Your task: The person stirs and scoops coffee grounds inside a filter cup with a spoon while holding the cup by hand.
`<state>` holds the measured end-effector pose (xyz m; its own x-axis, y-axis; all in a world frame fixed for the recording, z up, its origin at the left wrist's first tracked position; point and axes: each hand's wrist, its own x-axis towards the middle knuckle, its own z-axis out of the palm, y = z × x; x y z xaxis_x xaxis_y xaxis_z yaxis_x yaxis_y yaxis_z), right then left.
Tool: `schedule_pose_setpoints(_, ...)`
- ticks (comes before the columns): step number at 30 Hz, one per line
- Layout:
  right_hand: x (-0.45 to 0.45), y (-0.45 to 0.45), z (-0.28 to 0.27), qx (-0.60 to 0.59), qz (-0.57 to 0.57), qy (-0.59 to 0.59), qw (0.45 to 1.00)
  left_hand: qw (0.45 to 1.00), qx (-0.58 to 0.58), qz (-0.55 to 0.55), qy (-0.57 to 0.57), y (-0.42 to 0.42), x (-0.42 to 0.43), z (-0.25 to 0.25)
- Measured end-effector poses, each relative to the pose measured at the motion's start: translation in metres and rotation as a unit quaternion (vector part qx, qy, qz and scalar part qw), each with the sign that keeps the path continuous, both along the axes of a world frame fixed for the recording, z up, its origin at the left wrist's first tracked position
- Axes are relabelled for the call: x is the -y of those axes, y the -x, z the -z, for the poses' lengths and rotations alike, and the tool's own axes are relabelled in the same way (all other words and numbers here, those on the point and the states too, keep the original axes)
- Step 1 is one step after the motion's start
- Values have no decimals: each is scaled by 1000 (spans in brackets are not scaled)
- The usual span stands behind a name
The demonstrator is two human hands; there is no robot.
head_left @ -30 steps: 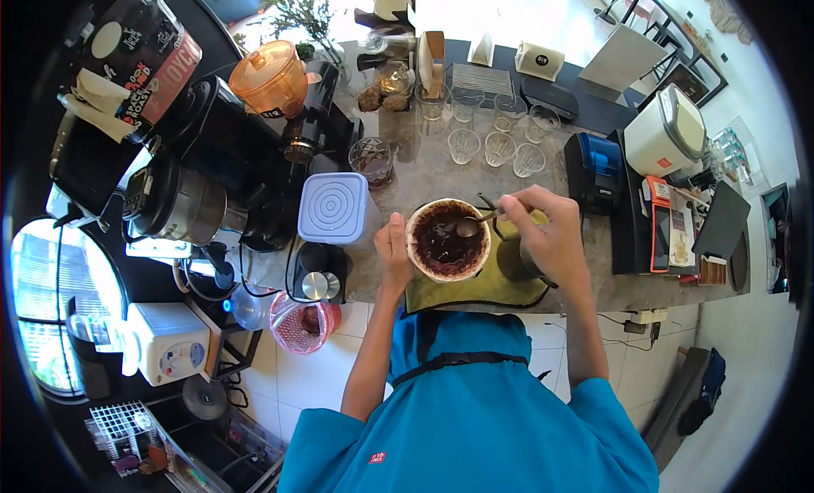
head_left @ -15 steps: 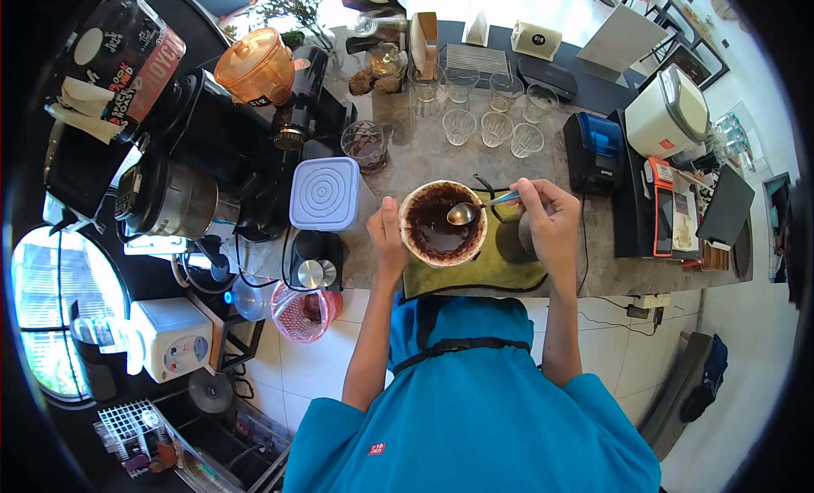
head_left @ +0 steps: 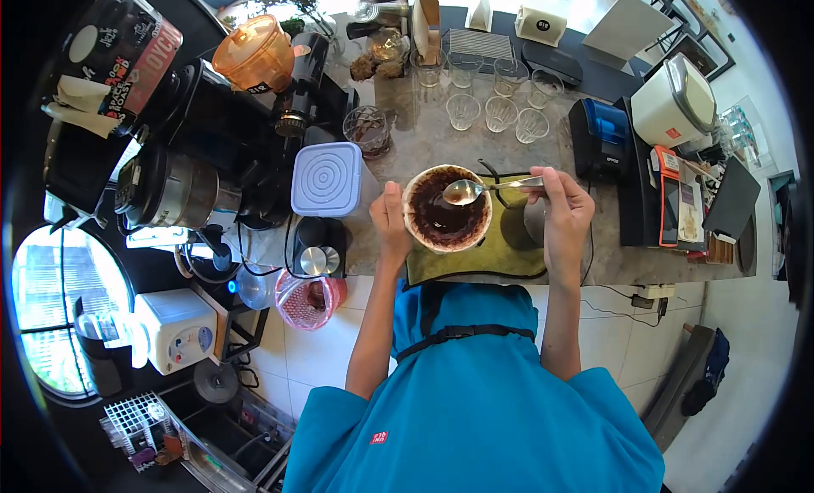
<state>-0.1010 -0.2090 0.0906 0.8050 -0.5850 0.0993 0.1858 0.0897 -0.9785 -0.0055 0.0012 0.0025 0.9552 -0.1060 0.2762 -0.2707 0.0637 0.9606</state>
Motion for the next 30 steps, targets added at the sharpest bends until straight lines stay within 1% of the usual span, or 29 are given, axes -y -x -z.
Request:
schedule_pose_setpoints(1,-2,0,0,-2,-1,-2,1000,1000,-2,-1,-2,0,-1,0)
schedule_pose_setpoints(3,-4,1,-1,34,-8,-55,998,1000,-11,11,9,0,-1,0)
schedule_pose_setpoints(6,-7,1,6,19,-4,-67,998,1000,-11,8,4,0,-1,0)
schedule_pose_setpoints(11,-11,6,14,6,3,-50,999,1000,-5,10,11,1,0,-1)
schedule_pose_setpoints(13,-14,8,10,-27,17,-13,999,1000,-6,6,13,2,0,0)
schedule_pose_setpoints(14,-16,7,12,-29,16,-15,999,1000,-1,4,13,1,0,0)
schedule_pose_setpoints(16,-18,7,17,-17,25,20,999,1000,2,2,11,1,-1,0)
schedule_pose_setpoints(20,-17,8,18,-32,29,11,999,1000,1,4,3,-2,0,-1)
schedule_pose_setpoints(22,-17,11,21,-13,33,16,999,1000,-4,7,0,0,-1,-1)
schedule_pose_setpoints(26,-20,14,17,-18,41,7,999,1000,-12,4,11,0,1,1)
schedule_pose_setpoints(28,-21,12,18,9,43,34,998,1000,-9,4,14,-5,1,1)
schedule_pose_setpoints(30,-23,12,20,7,46,31,998,1000,1,4,5,-6,2,0)
